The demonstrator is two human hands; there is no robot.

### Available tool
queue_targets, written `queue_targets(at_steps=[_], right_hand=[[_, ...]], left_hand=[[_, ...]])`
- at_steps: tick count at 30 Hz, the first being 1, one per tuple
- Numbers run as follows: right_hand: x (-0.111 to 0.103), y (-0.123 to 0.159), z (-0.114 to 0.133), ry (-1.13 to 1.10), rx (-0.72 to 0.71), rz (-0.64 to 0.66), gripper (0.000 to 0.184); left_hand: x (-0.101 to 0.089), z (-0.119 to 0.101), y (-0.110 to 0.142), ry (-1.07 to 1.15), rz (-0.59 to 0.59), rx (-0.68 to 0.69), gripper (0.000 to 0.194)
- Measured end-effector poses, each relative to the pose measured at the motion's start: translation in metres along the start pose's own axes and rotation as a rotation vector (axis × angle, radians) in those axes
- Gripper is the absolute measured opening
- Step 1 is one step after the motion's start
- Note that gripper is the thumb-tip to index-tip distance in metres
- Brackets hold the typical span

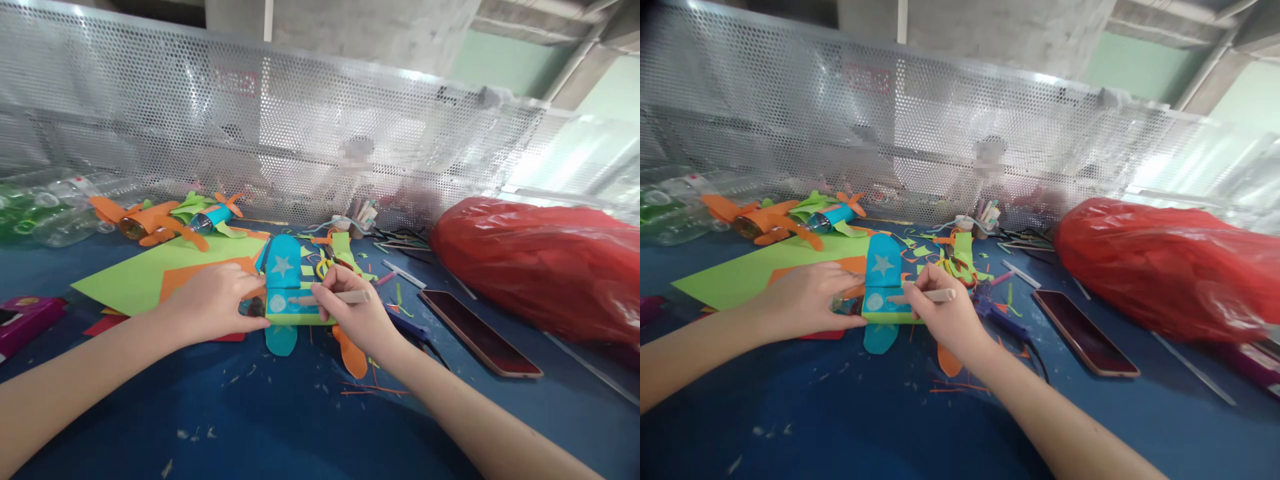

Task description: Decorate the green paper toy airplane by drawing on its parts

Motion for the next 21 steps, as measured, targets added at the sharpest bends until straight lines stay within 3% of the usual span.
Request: queue_targets(at_steps=[21], right_hand=[[-0.0006, 0.0002, 0.0047, 0.04, -0.003, 0.0, 0.029]], left_hand=[[0.0004, -0.0016, -0.0004, -0.029, 0.022, -0.026, 0.037]])
Point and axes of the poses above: each hand's wrist, its own y-axis away from the middle knuckle, its own x-axis out of the palm, z = x × y, the point moved 1 cm from there along -y, towards the middle knuckle, and after that the axes turned 6 degrees about z, right-handed, at the moved point
